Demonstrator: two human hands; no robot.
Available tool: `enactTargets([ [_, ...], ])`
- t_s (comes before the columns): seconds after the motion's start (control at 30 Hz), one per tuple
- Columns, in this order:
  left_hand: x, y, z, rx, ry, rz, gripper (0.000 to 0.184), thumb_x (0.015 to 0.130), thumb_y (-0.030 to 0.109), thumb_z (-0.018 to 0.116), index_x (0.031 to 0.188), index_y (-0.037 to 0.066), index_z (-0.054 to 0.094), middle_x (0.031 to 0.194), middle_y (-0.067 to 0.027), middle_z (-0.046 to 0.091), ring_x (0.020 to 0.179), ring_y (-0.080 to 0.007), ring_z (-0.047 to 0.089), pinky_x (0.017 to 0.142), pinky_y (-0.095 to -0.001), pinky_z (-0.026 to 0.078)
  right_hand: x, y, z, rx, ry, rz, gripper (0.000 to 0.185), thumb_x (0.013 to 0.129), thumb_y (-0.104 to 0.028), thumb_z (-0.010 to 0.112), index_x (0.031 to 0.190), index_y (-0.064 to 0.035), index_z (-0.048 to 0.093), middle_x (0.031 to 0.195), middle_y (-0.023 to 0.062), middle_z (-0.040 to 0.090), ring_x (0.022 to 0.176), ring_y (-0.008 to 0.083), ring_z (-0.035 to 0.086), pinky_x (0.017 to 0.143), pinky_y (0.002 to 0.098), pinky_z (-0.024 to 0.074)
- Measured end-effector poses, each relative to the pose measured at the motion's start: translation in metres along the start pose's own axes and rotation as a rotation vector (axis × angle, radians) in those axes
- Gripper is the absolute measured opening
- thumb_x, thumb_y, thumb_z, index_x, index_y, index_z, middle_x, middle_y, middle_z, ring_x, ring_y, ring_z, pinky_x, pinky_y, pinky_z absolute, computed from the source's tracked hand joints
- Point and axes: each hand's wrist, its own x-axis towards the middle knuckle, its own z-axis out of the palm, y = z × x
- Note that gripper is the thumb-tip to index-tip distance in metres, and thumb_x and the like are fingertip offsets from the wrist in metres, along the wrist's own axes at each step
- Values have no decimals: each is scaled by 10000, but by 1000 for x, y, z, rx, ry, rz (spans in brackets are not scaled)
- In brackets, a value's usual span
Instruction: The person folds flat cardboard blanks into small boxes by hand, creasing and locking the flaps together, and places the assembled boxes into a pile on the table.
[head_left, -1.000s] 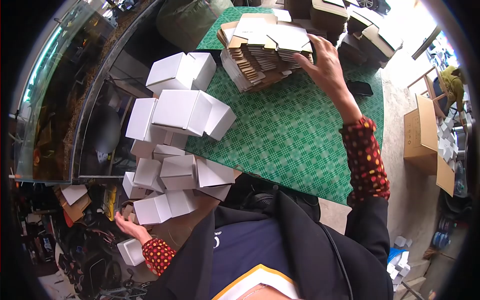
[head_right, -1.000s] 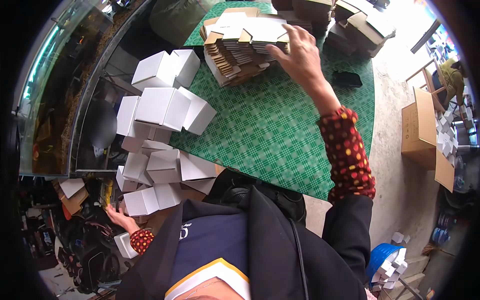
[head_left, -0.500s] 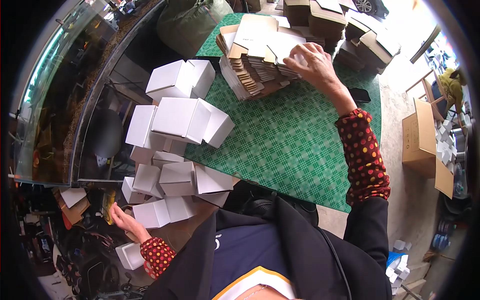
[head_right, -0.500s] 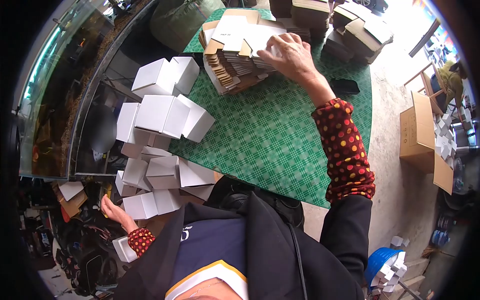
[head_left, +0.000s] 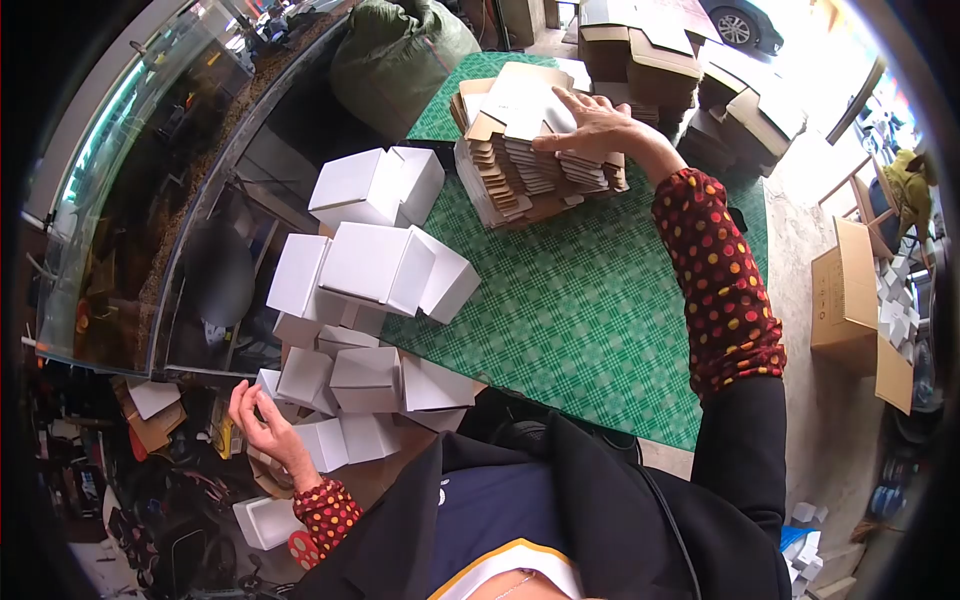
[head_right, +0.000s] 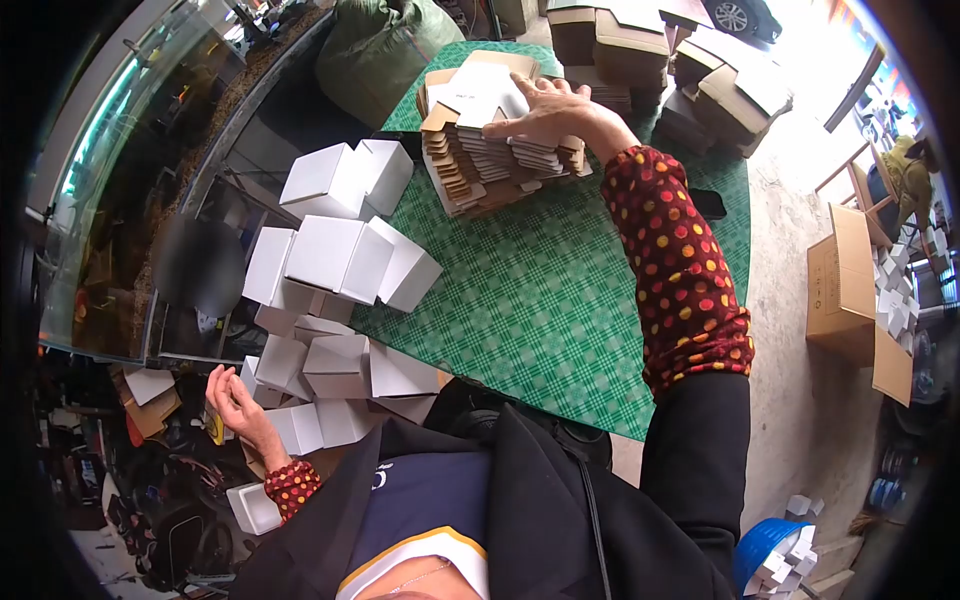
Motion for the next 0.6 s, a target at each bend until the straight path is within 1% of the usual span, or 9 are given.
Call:
enactTargets([
  [0.13, 2, 40, 10, -111, -26, 74, 165, 986, 16, 543, 1103, 18, 659, 1259, -111, 605, 1134, -247, 574, 995, -355, 486, 4, 1, 5, -33, 12, 37, 1203, 671, -890, 654, 1586, -172, 348, 1567, 181, 400, 1453, 385, 361, 1108, 593, 312],
  [0.2, 2, 68, 21, -132, -24, 89, 174, 968, 0, 539, 1091, 26, 660, 1250, -108, 607, 1129, -247, 574, 993, -356, 485, 5, 2, 3, -27, 25, 37, 1210, 660, -871, 678, 1577, -148, 361, 1512, 208, 422, 1419, 398, 374, 1099, 588, 313],
  [0.27, 1, 91, 35, -170, -81, 256, 194, 922, -11, 545, 1064, 48, 663, 1223, -99, 614, 1117, -243, 577, 984, -360, 487, 3, 5, 1, -19, 36, 45, 1217, 649, -851, 701, 1568, -124, 374, 1457, 235, 443, 1385, 411, 388, 1091, 584, 313],
  [0.3, -2, 100, 43, -211, -112, 276, 196, 901, -7, 557, 1053, 58, 663, 1213, -95, 616, 1115, -244, 578, 982, -363, 490, 1, 6, 0, -20, 33, 48, 1217, 649, -851, 701, 1568, -124, 374, 1457, 235, 443, 1385, 411, 388, 1091, 584, 313],
  [0.37, -5, 120, 60, -251, -148, 291, 199, 881, -3, 569, 1042, 68, 663, 1202, -91, 618, 1114, -245, 580, 979, -366, 492, -6, 3, 1, -27, 97, 10, 1197, 641, -793, 719, 1541, -71, 400, 1447, 260, 442, 1336, 431, 401, 1072, 577, 334],
  [0.43, -4, 144, 75, -352, -214, 404, 184, 909, -18, 554, 1044, 54, 657, 1207, -102, 618, 1100, -232, 577, 978, -346, 487, -13, -1, 2, -29, 161, -31, 1177, 634, -735, 738, 1514, -19, 425, 1437, 285, 441, 1287, 451, 415, 1053, 571, 354],
  [0.47, -6, 151, 82, -403, -237, 404, 179, 898, -17, 567, 1035, 56, 657, 1211, -103, 620, 1096, -234, 579, 970, -351, 492, -18, -1, 0, -29, 160, -28, 1177, 634, -735, 738, 1514, -19, 425, 1437, 285, 441, 1287, 451, 415, 1053, 571, 354],
  [0.53, -9, 164, 95, -462, -263, 404, 175, 887, -16, 581, 1025, 59, 656, 1214, -105, 621, 1093, -237, 580, 962, -355, 498, -31, 0, -7, 60, 242, -70, 1140, 629, -666, 747, 1507, -11, 430, 1398, 278, 457, 1259, 447, 425, 1046, 560, 367],
  [0.6, -12, 177, 106, -558, -299, 463, 209, 843, -10, 627, 1031, 69, 675, 1193, -104, 630, 1079, -262, 601, 957, -373, 509, -50, 2, -13, 148, 319, -110, 1105, 625, -598, 756, 1499, -4, 434, 1359, 271, 473, 1230, 443, 435, 1040, 550, 379],
])
